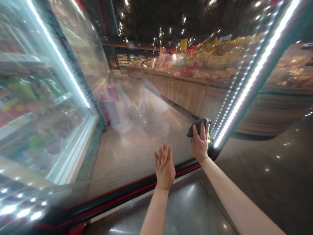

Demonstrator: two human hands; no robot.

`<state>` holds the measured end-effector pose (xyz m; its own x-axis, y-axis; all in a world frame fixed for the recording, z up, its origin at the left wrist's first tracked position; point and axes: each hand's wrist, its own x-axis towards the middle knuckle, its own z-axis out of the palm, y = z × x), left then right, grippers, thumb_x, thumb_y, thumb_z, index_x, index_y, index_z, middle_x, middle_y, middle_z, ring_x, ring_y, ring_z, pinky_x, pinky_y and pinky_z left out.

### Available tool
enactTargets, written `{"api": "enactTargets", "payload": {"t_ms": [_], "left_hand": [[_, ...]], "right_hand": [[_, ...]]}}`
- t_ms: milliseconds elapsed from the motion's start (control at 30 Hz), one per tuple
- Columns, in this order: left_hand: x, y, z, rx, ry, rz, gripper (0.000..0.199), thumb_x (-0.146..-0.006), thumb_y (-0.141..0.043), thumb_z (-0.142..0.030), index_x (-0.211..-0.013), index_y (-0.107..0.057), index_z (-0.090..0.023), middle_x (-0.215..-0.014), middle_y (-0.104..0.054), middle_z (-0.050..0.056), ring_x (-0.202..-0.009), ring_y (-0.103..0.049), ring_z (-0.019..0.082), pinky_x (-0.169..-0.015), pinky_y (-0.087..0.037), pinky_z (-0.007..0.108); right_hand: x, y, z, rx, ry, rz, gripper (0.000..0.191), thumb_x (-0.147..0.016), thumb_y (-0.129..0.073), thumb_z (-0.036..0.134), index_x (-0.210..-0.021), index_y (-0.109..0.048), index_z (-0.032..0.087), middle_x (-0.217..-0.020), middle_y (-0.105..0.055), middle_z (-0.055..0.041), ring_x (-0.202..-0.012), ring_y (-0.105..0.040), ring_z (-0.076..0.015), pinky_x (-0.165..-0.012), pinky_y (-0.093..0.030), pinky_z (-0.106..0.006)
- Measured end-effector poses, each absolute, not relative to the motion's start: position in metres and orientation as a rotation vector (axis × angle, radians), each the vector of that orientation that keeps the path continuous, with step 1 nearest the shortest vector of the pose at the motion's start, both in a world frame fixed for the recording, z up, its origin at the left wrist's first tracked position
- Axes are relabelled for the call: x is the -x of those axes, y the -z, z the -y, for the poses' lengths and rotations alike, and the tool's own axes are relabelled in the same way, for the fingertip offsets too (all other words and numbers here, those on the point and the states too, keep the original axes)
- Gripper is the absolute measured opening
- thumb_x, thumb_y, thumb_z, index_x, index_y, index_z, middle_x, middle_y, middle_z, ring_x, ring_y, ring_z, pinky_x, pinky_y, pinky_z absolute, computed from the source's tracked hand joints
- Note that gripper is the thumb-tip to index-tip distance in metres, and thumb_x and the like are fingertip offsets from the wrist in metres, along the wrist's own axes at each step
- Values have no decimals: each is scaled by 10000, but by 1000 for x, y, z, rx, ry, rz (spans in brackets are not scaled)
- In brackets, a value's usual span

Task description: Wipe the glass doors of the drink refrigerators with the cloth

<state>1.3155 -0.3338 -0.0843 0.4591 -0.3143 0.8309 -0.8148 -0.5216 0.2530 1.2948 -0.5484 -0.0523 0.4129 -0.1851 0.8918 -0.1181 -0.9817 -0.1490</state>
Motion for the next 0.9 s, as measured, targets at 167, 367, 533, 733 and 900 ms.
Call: {"api": "enactTargets", "payload": {"t_ms": [167,367,533,733,900], "left_hand": [[-1308,75,360,-2020,-1002,858,818,-920,-428,7,-1643,-147,-252,-1687,-219,93,-1576,-100,261,-1294,-176,549],[-1320,54,394,-1987,-1165,1079,800,-929,-440,-10,-1643,-156,-233,-1663,-299,86,-1577,-146,224,-1309,-156,472],[-1320,71,384,-2133,-1225,1113,813,-926,-453,-8,-1644,-153,-242,-1655,-326,77,-1573,-171,216,-1308,-173,445],[-1311,88,347,-2322,-1224,1151,817,-937,-472,-34,-1650,-120,-220,-1654,-338,84,-1566,-217,213,-1307,-189,430],[-1313,79,351,-2374,-1256,1179,806,-953,-499,-73,-1652,-131,-235,-1687,-252,66,-1576,-182,215,-1312,-163,419]], "right_hand": [[-1306,78,515,2606,1620,-279,687,-952,-530,186,-1609,-339,256,-1728,-131,-134,-1588,0,-424,-1172,-290,-751],[-1303,113,561,2618,1785,37,567,-941,-548,168,-1472,-549,367,-1602,-450,-51,-1549,-261,-328,-1239,-247,-664],[-1314,110,581,2057,1838,-471,593,-1029,-378,257,-1619,-321,228,-1657,-325,-166,-1551,-258,-371,-1188,-309,-690],[-1317,113,512,2428,1723,116,581,-983,-489,210,-1534,-470,395,-1551,-525,-39,-1533,-323,-300,-1265,-178,-634],[-1314,91,571,2469,1720,94,570,-974,-513,168,-1473,-536,444,-1547,-535,16,-1545,-307,-269,-1287,-151,-614]]}}
